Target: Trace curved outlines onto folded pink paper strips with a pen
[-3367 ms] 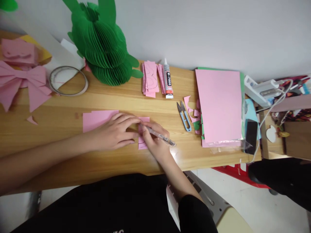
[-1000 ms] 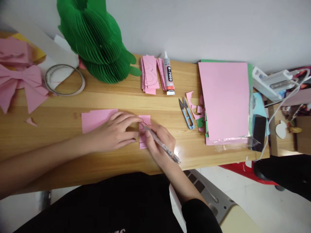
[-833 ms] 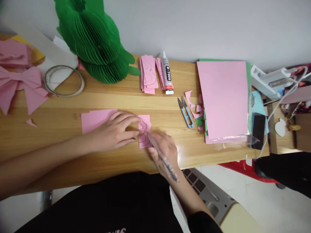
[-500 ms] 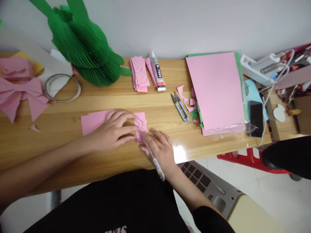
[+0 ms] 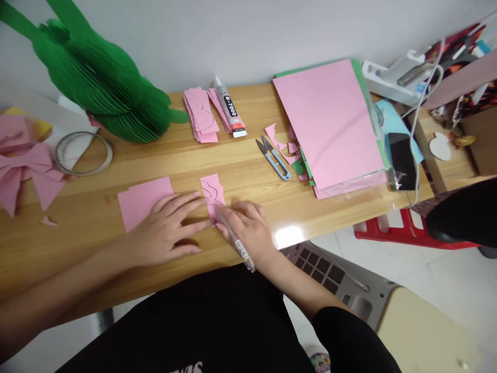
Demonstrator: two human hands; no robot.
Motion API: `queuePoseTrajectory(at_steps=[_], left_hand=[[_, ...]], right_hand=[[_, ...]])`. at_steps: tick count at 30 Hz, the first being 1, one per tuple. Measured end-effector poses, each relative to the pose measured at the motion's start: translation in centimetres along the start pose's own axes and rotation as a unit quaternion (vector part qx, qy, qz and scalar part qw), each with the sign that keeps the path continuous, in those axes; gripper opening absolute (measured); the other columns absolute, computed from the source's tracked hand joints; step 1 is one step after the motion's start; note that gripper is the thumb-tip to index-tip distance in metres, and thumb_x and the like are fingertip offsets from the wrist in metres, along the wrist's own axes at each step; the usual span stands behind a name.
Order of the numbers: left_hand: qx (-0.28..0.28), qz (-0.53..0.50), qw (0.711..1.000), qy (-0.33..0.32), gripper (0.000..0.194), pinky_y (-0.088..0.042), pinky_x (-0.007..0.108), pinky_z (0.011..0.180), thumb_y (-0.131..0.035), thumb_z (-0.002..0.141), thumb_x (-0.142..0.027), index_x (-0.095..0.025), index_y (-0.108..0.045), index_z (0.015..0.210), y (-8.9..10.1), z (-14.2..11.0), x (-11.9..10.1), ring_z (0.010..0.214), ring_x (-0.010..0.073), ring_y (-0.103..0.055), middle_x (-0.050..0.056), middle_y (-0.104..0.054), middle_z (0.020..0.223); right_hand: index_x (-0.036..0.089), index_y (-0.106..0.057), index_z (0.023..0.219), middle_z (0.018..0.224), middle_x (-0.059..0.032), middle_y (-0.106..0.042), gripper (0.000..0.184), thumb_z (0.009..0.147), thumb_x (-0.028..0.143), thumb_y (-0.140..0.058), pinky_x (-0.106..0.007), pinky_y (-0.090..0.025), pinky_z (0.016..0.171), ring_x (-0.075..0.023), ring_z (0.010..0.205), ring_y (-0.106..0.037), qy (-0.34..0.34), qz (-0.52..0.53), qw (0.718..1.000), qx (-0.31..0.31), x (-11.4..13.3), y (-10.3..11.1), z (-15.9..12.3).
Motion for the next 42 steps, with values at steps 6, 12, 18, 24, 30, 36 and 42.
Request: queuePoseTrajectory(at_steps=[6, 12, 18, 24, 30, 36, 42], left_hand=[[0.013, -0.017, 1.0, -0.004, 0.046, -0.033, 0.053, 0.112, -0.045, 0.101, -0.056, -0.026, -0.067, 0.128, -0.3, -0.2, 0.5, 0.142, 0.0352, -0.039, 0.017, -0.046, 0.152], [0.013, -0.026, 1.0, 0.001, 0.047, -0.03, 0.051, 0.113, -0.046, 0.1, -0.057, -0.025, -0.066, 0.129, -0.1, -0.3, 0.5, 0.142, 0.0337, -0.04, 0.017, -0.049, 0.151], [0.021, -0.037, 0.999, 0.012, 0.046, -0.024, 0.049, 0.117, -0.052, 0.098, -0.057, -0.028, -0.065, 0.132, -0.2, -0.1, 0.5, 0.143, 0.0313, -0.04, 0.013, -0.051, 0.151], [0.022, -0.027, 0.999, 0.014, 0.047, -0.026, 0.05, 0.116, -0.054, 0.097, -0.057, -0.029, -0.062, 0.135, -0.3, -0.1, 0.5, 0.142, 0.0316, -0.041, 0.014, -0.048, 0.154], [0.019, -0.041, 0.999, 0.018, 0.047, -0.028, 0.051, 0.114, -0.056, 0.097, -0.055, -0.028, -0.063, 0.135, -0.2, 0.0, 0.4, 0.14, 0.034, -0.043, 0.015, -0.048, 0.153], [0.024, -0.058, 0.998, 0.025, 0.047, -0.023, 0.049, 0.117, -0.057, 0.097, -0.053, -0.029, -0.061, 0.137, -0.4, -0.1, 0.6, 0.142, 0.0328, -0.041, 0.013, -0.045, 0.155], [0.021, -0.053, 0.998, 0.021, 0.046, -0.024, 0.05, 0.115, -0.057, 0.097, -0.053, -0.029, -0.062, 0.136, -0.4, -0.2, 0.5, 0.141, 0.0337, -0.042, 0.014, -0.046, 0.155]], right_hand=[[0.017, -0.07, 0.107, 0.085, -0.0059, -0.076, 0.021, 0.101, 0.027, -0.053, -0.033, -0.05, 0.077, -0.0198, 0.086, -0.067, -0.002, 0.006, 1.0, 0.006, 0.0, 0.1, 0.0], [0.016, -0.07, 0.107, 0.084, -0.0077, -0.075, 0.02, 0.098, 0.025, -0.055, -0.034, -0.054, 0.073, -0.0209, 0.082, -0.069, -0.045, 0.076, 0.996, 0.017, -0.6, 0.4, 0.8], [0.021, -0.071, 0.101, 0.094, -0.0058, -0.078, 0.018, 0.097, 0.021, -0.053, -0.03, -0.059, 0.072, -0.0177, 0.082, -0.073, -0.168, 0.244, 0.955, 0.0, -1.4, 0.1, 1.9], [0.02, -0.073, 0.093, 0.085, -0.0056, -0.078, 0.014, 0.09, 0.019, -0.059, -0.028, -0.058, 0.063, -0.0163, 0.071, -0.073, -0.183, 0.286, 0.941, 0.004, -1.0, -1.0, 2.1], [0.019, -0.072, 0.093, 0.087, -0.0062, -0.078, 0.014, 0.09, 0.018, -0.059, -0.028, -0.059, 0.066, -0.0154, 0.072, -0.073, -0.188, 0.292, 0.938, 0.014, -1.1, -1.2, 2.1], [0.021, -0.074, 0.093, 0.085, -0.0047, -0.078, 0.016, 0.09, 0.02, -0.058, -0.029, -0.06, 0.066, -0.0165, 0.074, -0.074, -0.185, 0.3, 0.936, 0.016, -1.1, -1.2, 2.3], [0.019, -0.074, 0.092, 0.083, -0.0058, -0.078, 0.014, 0.09, 0.019, -0.059, -0.029, -0.059, 0.065, -0.0163, 0.072, -0.074, -0.185, 0.3, 0.936, 0.012, -1.1, -1.2, 2.3]])
Point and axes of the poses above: each hand's wrist, its own z-axis towards the middle knuckle, its own y-axis out of the back of the hand, x = y × z, the point moved 6 cm from there along z, towards the middle knuckle
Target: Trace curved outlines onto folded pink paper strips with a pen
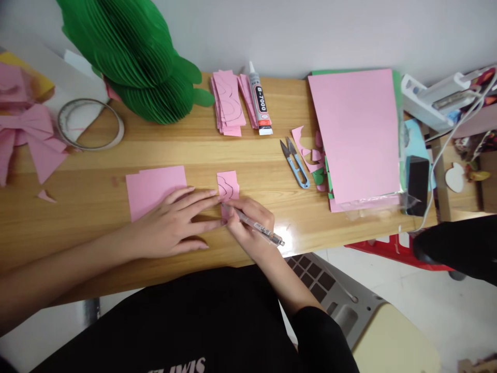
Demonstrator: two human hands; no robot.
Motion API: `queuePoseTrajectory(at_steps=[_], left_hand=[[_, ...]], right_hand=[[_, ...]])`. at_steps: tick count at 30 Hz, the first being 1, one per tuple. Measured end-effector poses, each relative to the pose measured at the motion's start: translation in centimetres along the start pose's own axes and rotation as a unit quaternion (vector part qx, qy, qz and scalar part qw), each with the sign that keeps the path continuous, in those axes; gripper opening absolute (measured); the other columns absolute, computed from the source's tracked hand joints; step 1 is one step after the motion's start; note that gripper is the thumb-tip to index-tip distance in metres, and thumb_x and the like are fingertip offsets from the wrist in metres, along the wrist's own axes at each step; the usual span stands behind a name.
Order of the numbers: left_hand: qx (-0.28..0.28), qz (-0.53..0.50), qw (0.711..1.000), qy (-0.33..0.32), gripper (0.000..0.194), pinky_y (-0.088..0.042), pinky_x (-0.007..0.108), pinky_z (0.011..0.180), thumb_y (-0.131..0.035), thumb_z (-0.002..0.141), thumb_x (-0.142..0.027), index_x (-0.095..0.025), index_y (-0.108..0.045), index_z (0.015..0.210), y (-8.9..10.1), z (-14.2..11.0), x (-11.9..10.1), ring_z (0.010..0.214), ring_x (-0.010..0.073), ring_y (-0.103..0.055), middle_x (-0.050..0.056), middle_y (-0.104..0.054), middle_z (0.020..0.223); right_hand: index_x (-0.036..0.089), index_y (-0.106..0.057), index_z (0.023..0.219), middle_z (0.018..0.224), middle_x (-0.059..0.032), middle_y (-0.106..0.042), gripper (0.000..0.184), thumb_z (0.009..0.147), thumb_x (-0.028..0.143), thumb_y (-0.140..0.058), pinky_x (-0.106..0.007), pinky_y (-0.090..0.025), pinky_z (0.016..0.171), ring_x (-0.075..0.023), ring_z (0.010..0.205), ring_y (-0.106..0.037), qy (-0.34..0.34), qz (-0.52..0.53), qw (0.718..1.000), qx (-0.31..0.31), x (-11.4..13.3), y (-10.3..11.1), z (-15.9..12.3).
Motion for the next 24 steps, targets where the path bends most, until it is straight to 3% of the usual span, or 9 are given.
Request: queuePoseTrajectory(at_steps=[9, 24], left_hand=[[0.017, 0.006, 1.0, 0.007, 0.043, -0.027, 0.051, 0.115, -0.056, 0.097, -0.053, -0.03, -0.064, 0.133, 0.0, 0.3, -0.1, 0.142, 0.0327, -0.042, 0.013, -0.047, 0.154], [0.009, 0.011, 1.0, 0.0, 0.043, -0.028, 0.053, 0.115, -0.057, 0.097, -0.051, -0.028, -0.065, 0.132, 0.1, 0.3, -0.1, 0.141, 0.0336, -0.044, 0.016, -0.049, 0.153]], right_hand=[[0.021, -0.074, 0.094, 0.087, -0.0057, -0.08, 0.017, 0.092, 0.024, -0.057, -0.034, -0.062, 0.071, -0.0197, 0.08, -0.076, -0.016, -0.021, 1.0, 0.002, -0.4, 0.0, -0.3], [0.02, -0.073, 0.093, 0.082, -0.0044, -0.078, 0.016, 0.092, 0.02, -0.057, -0.028, -0.06, 0.065, -0.0154, 0.07, -0.073, 0.021, -0.077, 0.997, 0.017, 0.8, 0.0, 0.1]])
Point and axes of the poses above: each hand's wrist, its own z-axis towards the middle knuckle, its own y-axis out of the back of the hand, x = y × z, the point moved 6 cm from there along z, towards the middle knuckle
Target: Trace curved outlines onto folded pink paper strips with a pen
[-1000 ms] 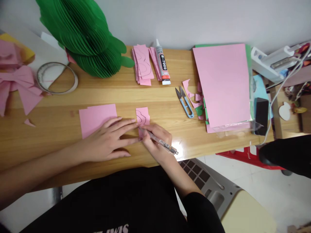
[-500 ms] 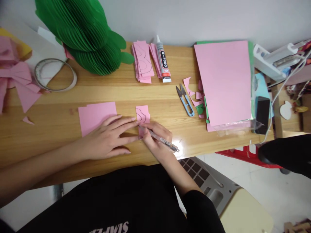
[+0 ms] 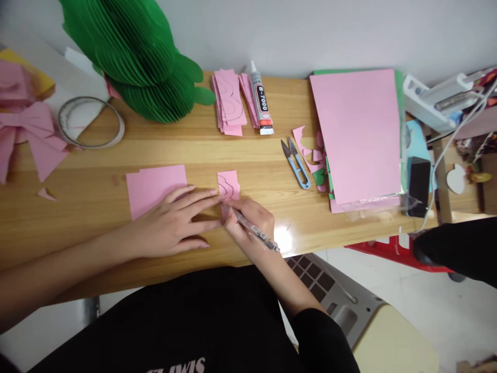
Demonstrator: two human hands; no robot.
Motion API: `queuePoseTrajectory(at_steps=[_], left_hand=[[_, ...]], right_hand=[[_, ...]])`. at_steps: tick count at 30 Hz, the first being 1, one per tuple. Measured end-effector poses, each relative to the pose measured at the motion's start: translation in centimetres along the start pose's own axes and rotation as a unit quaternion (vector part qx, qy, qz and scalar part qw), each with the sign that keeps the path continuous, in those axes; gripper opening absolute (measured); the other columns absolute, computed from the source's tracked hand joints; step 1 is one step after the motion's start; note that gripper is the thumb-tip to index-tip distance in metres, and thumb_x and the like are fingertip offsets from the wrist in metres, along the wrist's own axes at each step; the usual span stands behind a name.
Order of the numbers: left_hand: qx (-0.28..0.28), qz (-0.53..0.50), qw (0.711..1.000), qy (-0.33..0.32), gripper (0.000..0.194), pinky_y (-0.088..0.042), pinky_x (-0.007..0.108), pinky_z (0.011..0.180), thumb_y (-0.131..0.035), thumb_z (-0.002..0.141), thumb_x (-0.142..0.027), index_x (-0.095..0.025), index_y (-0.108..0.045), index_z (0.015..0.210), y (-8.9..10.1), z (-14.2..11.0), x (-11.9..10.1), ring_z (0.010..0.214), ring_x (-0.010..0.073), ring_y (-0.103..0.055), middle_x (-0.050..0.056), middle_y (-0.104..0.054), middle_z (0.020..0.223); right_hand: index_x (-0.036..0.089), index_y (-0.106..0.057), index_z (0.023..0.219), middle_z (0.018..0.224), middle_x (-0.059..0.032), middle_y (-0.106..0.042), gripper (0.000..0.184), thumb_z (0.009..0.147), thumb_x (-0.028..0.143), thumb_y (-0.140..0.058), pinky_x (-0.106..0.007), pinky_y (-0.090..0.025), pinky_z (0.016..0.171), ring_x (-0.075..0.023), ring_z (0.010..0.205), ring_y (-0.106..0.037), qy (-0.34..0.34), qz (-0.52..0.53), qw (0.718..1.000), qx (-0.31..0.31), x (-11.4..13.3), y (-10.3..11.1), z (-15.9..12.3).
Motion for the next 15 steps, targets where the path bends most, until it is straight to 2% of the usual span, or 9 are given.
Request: queuePoseTrajectory(at_steps=[5, 15], left_hand=[[-0.002, -0.005, 1.0, 0.004, 0.042, -0.029, 0.053, 0.115, -0.059, 0.097, -0.05, -0.028, -0.065, 0.131, 0.2, 0.0, -0.1, 0.14, 0.0337, -0.045, 0.015, -0.049, 0.153], [-0.009, -0.004, 1.0, 0.004, 0.041, -0.026, 0.05, 0.116, -0.06, 0.096, -0.049, -0.029, -0.065, 0.131, 0.2, -0.1, -0.1, 0.141, 0.0319, -0.044, 0.014, -0.051, 0.15]], right_hand=[[0.019, -0.072, 0.089, 0.077, -0.0048, -0.078, 0.015, 0.091, 0.021, -0.058, -0.025, -0.056, 0.056, -0.014, 0.06, -0.07, -0.014, -0.013, 1.0, -0.019, -0.2, 0.6, -0.1], [0.021, -0.072, 0.083, 0.068, -0.002, -0.074, 0.019, 0.092, 0.026, -0.056, -0.027, -0.055, 0.054, -0.0152, 0.057, -0.068, -0.036, -0.075, 0.997, -0.006, -0.4, 1.2, -0.5]])
Point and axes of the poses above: each hand's wrist, its own z-axis towards the middle knuckle, its own y-axis out of the back of the hand, x = y × z, the point moved 6 cm from there along z, towards the middle knuckle
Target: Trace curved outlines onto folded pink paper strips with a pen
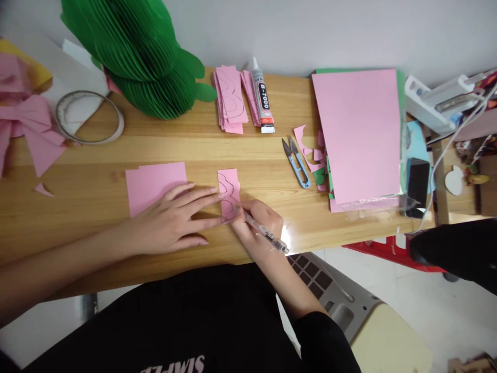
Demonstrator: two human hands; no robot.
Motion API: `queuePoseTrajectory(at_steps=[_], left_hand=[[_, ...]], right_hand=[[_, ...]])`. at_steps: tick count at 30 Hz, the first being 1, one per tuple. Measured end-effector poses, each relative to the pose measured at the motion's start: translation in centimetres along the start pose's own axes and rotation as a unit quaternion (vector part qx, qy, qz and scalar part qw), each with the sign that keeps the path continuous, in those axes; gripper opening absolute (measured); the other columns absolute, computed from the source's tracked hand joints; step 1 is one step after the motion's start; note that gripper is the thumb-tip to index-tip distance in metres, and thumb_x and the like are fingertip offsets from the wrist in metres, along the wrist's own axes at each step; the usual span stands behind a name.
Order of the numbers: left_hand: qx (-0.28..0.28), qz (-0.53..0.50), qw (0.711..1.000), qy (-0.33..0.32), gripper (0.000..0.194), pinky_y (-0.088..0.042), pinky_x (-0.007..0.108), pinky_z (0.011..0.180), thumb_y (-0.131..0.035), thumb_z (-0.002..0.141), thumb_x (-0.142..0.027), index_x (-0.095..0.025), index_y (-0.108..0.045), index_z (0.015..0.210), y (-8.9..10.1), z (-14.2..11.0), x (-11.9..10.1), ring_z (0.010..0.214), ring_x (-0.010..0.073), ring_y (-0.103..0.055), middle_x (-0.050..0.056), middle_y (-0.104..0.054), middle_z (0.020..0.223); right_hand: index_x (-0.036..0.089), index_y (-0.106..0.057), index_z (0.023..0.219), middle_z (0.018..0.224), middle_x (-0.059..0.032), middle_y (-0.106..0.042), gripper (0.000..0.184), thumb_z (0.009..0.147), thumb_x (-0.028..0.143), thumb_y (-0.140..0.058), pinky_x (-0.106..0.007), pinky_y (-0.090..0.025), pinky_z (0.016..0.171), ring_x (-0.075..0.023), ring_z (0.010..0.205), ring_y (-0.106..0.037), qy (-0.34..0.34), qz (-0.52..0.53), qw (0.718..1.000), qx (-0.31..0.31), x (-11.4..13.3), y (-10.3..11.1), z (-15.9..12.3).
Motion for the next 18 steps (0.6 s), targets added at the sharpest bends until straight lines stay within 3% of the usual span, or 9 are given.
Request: queuePoseTrajectory(at_steps=[18], left_hand=[[-0.003, 0.008, 1.0, 0.007, 0.04, -0.028, 0.049, 0.115, -0.06, 0.096, -0.051, -0.03, -0.064, 0.13, -0.2, 0.06, 0.02, 0.141, 0.0307, -0.044, 0.012, -0.052, 0.15]], right_hand=[[0.021, -0.07, 0.078, 0.065, -0.0008, -0.073, 0.02, 0.088, 0.023, -0.053, -0.026, -0.049, 0.049, -0.0138, 0.052, -0.064, -0.016, 0.031, 0.999, 0.013, -0.21, 0.18, -0.57]])
Point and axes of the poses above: each hand's wrist, its own z-axis towards the middle knuckle, its own y-axis out of the back of the hand, x = y × z, the point moved 6 cm from there along z, towards the middle knuckle
